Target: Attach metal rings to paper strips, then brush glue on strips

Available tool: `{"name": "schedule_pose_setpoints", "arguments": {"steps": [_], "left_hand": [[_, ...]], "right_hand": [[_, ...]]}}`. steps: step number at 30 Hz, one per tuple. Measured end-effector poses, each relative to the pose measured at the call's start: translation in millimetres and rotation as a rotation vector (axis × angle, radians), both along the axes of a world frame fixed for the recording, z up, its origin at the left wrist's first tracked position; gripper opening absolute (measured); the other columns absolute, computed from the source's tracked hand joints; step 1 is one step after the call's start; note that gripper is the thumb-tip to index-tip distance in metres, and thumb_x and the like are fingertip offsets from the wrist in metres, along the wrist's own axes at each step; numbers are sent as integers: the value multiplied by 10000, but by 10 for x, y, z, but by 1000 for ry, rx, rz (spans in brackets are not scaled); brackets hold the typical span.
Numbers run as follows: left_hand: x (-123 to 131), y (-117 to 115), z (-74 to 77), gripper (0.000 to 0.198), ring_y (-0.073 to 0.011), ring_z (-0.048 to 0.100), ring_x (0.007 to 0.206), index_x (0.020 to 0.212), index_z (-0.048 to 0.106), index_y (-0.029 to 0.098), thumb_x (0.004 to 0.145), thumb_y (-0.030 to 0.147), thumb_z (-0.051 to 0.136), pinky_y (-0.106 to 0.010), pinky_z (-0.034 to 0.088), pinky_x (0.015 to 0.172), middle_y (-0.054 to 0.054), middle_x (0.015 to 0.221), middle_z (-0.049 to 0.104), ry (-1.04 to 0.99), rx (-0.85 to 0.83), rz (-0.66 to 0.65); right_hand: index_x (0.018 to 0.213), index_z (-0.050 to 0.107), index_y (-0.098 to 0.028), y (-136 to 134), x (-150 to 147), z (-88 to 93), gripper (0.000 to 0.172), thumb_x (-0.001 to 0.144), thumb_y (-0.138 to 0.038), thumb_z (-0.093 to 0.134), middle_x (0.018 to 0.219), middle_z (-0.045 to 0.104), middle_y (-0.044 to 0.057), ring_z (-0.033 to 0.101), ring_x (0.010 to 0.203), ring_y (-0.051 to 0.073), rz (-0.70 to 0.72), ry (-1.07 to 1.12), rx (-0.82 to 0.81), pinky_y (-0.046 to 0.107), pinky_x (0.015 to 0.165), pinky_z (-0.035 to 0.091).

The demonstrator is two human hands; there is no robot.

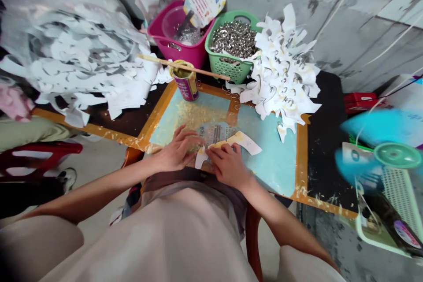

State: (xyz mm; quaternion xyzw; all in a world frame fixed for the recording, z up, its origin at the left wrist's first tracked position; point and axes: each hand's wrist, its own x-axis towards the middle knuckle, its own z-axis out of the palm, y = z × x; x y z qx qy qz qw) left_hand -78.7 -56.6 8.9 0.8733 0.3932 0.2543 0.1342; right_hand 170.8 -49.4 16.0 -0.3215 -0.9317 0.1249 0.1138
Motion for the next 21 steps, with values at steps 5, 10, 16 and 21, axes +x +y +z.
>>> {"name": "schedule_pose_setpoints", "arguments": {"steps": [5, 10, 16, 21], "left_hand": [[26, 156, -14, 217, -190, 644, 1151, 1125, 541, 198, 967, 101, 428, -539, 182, 1232, -75, 1101, 720, 26, 53, -136], [106, 38, -38, 161, -164, 708, 957, 1084, 505, 181, 980, 116, 401, -539, 254, 1212, -58, 1004, 732, -13, 97, -38], [120, -92, -91, 94, -173, 715, 901, 1028, 497, 193, 984, 158, 422, -557, 286, 1189, -49, 973, 733, -22, 123, 80], [154, -117, -129, 105, -180, 711, 929, 1011, 505, 204, 979, 153, 419, -569, 283, 1181, -29, 929, 726, -44, 51, 133]], "right_hand": [[1362, 556, -234, -18, -4, -31, 408, 957, -234, 515, 1275, 685, 83, 509, 1027, 281, -13, 1, -6, 477, 869, 279], [1317, 565, -173, 30, -107, 50, 359, 975, -222, 469, 1070, 715, 101, 526, 1003, 267, -69, 5, -56, 445, 865, 288], [1292, 608, -244, 120, -250, 112, 388, 917, -196, 525, 958, 647, 84, 516, 925, 271, -29, -134, 26, 417, 784, 269], [1295, 602, -216, 54, -279, 60, 370, 937, -215, 509, 968, 651, 103, 506, 936, 274, -89, -121, 62, 433, 810, 267]]}}
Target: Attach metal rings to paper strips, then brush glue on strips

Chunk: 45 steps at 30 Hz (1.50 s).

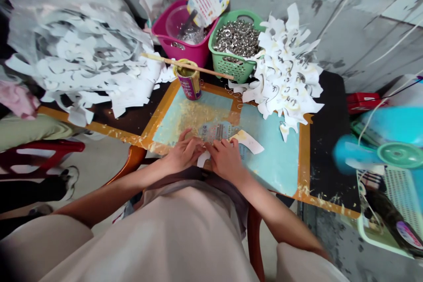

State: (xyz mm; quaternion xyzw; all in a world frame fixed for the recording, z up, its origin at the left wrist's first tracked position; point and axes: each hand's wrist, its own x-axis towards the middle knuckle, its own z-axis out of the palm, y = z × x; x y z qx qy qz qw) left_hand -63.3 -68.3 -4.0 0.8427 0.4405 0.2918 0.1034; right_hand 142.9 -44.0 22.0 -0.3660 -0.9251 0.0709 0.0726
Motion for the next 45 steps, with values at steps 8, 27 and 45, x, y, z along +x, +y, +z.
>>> {"name": "schedule_pose_setpoints", "arguments": {"steps": [8, 27, 45], "left_hand": [[4, -77, -6, 232, -228, 686, 1011, 1090, 506, 192, 895, 79, 450, -591, 257, 1166, -75, 992, 724, 12, -3, 11], [79, -343, -26, 312, -268, 588, 1214, 1206, 646, 135, 923, 189, 527, -538, 160, 1226, -109, 1161, 724, 144, 126, 20], [-13, 3, 842, 421, -91, 416, 596, 680, 533, 151, 1001, 414, 470, -218, 332, 567, 31, 623, 449, -519, -587, -83]], "right_hand": [[1375, 536, -172, -35, 122, -52, 403, 987, -200, 431, 1069, 696, 103, 535, 1013, 259, -1, 104, -79, 437, 861, 278], [1170, 711, -231, 313, 163, 121, 298, 952, -361, 554, 1212, 657, 115, 548, 1101, 282, -203, 406, -111, 443, 945, 433], [915, 672, -207, 173, 62, 821, 145, 838, -321, 715, 856, 662, 13, 607, 825, 171, -102, 606, -818, 315, 809, 450]]}}
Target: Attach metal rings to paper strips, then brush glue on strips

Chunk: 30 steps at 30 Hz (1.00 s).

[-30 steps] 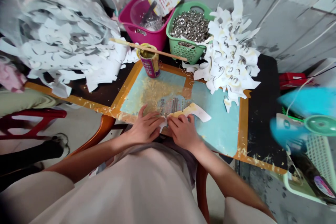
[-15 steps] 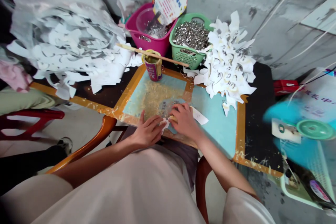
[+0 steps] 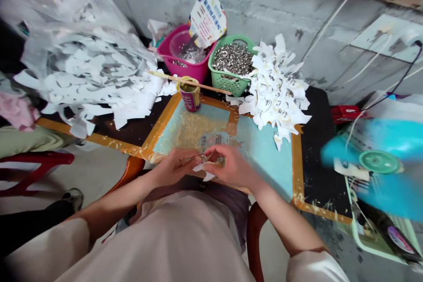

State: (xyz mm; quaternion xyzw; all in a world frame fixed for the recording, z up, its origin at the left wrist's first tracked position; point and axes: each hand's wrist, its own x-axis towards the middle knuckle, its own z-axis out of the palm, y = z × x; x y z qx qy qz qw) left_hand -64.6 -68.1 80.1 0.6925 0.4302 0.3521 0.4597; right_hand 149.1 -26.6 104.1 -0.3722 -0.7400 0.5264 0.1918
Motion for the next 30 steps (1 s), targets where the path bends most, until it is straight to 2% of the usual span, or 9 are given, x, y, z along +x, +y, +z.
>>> {"name": "schedule_pose_setpoints", "arguments": {"steps": [5, 9, 12, 15, 20, 22, 24, 27, 30], "left_hand": [[14, -55, 75, 542, -71, 328, 512, 600, 505, 147, 928, 577, 548, -231, 250, 493, 36, 554, 389, -365, -188, -151], [93, -151, -95, 583, -69, 381, 428, 600, 563, 143, 857, 665, 593, -223, 267, 435, 13, 506, 479, -618, -437, -44], [82, -147, -132, 600, -117, 532, 511, 694, 656, 139, 786, 731, 626, -233, 401, 503, -34, 593, 612, -612, -496, -5], [42, -145, -77, 521, -123, 574, 562, 717, 692, 123, 767, 640, 721, -225, 442, 555, -47, 627, 656, -525, -483, -60], [-3, -169, -42, 487, -115, 570, 514, 655, 681, 110, 886, 537, 638, -216, 422, 507, -51, 576, 635, -519, -405, -164], [-40, -146, -21, 461, -124, 585, 536, 661, 670, 117, 912, 500, 615, -224, 427, 520, -53, 597, 641, -443, -329, -205], [-84, -107, 26, 425, -126, 592, 568, 686, 660, 124, 941, 455, 585, -229, 434, 553, -46, 629, 642, -329, -233, -240], [-128, -52, 108, 382, -121, 590, 610, 730, 653, 132, 971, 408, 545, -228, 438, 597, -31, 666, 634, -163, -100, -273], [-137, -27, 148, 336, -119, 582, 621, 774, 643, 136, 978, 381, 535, -224, 432, 600, -27, 682, 637, -68, -34, -275]], "right_hand": [[688, 639, -203, -139, -41, 92, 250, 817, -384, 756, 793, 601, 18, 569, 899, 189, 56, 364, -255, 332, 855, 446], [719, 685, -214, -280, -115, -66, 256, 796, -442, 773, 859, 616, 38, 587, 893, 195, -61, 546, -466, 339, 818, 479], [702, 698, -225, -344, -134, -174, 245, 793, -438, 779, 817, 638, 36, 585, 945, 209, -205, 520, -401, 351, 890, 462], [678, 699, -228, -403, -154, -216, 233, 797, -410, 785, 767, 653, 23, 582, 947, 204, -265, 490, -306, 362, 982, 413], [737, 716, -220, -404, -130, -267, 312, 754, -523, 788, 826, 664, 30, 633, 841, 200, -184, 613, -491, 370, 868, 498], [841, 747, -216, -319, -53, -253, 421, 763, -630, 727, 877, 679, 54, 640, 841, 216, -142, 589, -427, 381, 844, 506], [969, 756, -224, -214, 28, -177, 478, 804, -664, 663, 890, 694, 66, 632, 883, 232, -142, 493, -232, 402, 897, 482], [1005, 742, -250, -106, 53, 33, 266, 849, -464, 712, 925, 712, 54, 607, 985, 232, -96, 237, 43, 398, 959, 440], [856, 715, -243, -101, -57, 205, 113, 873, -352, 692, 835, 717, 31, 603, 917, 213, -6, 144, 157, 394, 942, 439]]}}
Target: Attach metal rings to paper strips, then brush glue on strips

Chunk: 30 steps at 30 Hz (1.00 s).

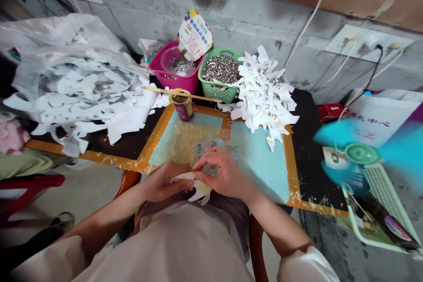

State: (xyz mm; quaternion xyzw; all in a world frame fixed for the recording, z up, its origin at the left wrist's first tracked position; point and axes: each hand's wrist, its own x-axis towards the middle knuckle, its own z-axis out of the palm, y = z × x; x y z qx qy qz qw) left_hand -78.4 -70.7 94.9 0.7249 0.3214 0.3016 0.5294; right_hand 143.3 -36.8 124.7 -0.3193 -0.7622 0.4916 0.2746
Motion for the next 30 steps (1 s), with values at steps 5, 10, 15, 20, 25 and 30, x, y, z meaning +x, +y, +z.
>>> {"name": "schedule_pose_setpoints", "arguments": {"steps": [5, 10, 15, 20, 25, 30], "left_hand": [[2, -5, -16, 313, -121, 565, 627, 787, 631, 136, 970, 376, 547, -228, 429, 607, -26, 686, 632, 30, 36, 9], [6, -70, -66, 367, -119, 586, 611, 715, 619, 140, 972, 391, 543, -215, 435, 593, -26, 661, 622, -65, -56, -8], [-20, -101, -147, 426, -114, 597, 607, 718, 647, 131, 962, 466, 545, -205, 445, 571, -30, 699, 620, -126, -134, 100], [-14, -93, -157, 412, -125, 593, 637, 725, 661, 138, 978, 435, 529, -222, 452, 606, -34, 682, 631, -76, -57, 102], [1, -109, -113, 348, -139, 604, 666, 777, 680, 141, 983, 380, 533, -241, 467, 645, -44, 692, 661, 11, 40, 149], [10, -125, -78, 283, -135, 600, 673, 816, 675, 141, 978, 332, 545, -239, 466, 655, -41, 708, 670, 2, 57, 180]], "right_hand": [[760, 654, -224, -25, -172, -86, 189, 883, -366, 657, 779, 670, 19, 592, 826, 187, -65, 63, -122, 348, 836, 461], [770, 552, -241, 351, 131, -173, 242, 874, -447, 621, 839, 597, 18, 593, 859, 184, -671, 532, -218, 336, 803, 496], [1227, 502, -338, 534, 425, -23, 477, 925, -675, 352, 1192, 638, 78, 602, 1140, 255, -705, 608, -105, 433, 862, 515], [1395, 370, -356, 140, 96, -8, 627, 861, -399, 696, 1082, 719, 36, 655, 1087, 228, -264, 254, -108, 426, 985, 468], [1385, 436, -309, -117, -160, -83, 577, 869, -250, 687, 861, 705, -16, 675, 903, 186, -94, 120, -114, 408, 987, 472], [1372, 432, -341, -219, -270, -228, 510, 914, -205, 610, 837, 665, -14, 641, 941, 189, -192, 252, 93, 406, 979, 483]]}}
